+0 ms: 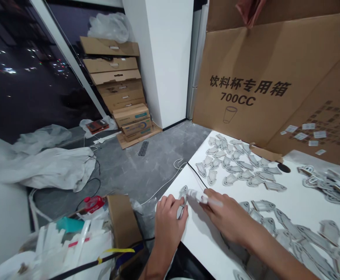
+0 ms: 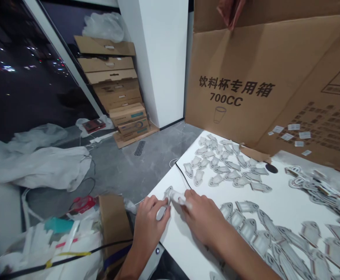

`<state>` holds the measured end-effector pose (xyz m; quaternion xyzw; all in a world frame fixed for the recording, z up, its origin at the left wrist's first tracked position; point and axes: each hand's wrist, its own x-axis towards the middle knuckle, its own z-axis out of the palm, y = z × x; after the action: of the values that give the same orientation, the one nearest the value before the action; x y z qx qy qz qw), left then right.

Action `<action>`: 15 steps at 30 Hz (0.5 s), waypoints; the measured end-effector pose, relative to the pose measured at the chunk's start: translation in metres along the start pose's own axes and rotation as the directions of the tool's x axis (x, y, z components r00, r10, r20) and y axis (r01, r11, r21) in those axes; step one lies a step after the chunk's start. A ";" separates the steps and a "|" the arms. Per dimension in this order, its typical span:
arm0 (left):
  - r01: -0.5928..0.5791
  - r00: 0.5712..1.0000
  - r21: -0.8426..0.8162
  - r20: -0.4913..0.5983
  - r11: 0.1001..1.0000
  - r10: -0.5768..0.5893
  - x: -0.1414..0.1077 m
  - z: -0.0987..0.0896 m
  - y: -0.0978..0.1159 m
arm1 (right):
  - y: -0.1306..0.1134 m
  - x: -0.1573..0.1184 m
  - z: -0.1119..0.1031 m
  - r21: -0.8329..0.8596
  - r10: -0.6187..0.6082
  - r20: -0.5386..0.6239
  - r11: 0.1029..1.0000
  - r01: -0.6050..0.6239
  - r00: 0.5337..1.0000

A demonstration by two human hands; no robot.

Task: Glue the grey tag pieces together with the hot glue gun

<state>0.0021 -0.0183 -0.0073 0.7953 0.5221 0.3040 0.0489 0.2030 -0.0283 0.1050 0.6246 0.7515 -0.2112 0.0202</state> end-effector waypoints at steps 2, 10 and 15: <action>-0.006 1.000 0.002 -0.003 1.000 0.006 0.000 0.000 0.000 | -0.006 0.012 -0.016 -0.020 0.076 -0.001 0.997 -0.076 0.997; 0.048 0.999 -0.048 -0.019 0.998 -0.049 -0.002 0.002 -0.004 | 0.002 0.019 -0.054 0.098 0.303 -0.478 0.951 -0.293 0.824; 0.134 0.986 -0.380 0.147 0.915 -0.083 0.008 -0.015 -0.002 | 0.024 -0.003 -0.041 0.310 0.237 -0.732 0.951 0.003 0.639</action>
<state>-0.0052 -0.0139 0.0078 0.7575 0.4906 0.3468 0.2555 0.2362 -0.0138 0.1358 0.6990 0.6094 -0.0324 -0.3729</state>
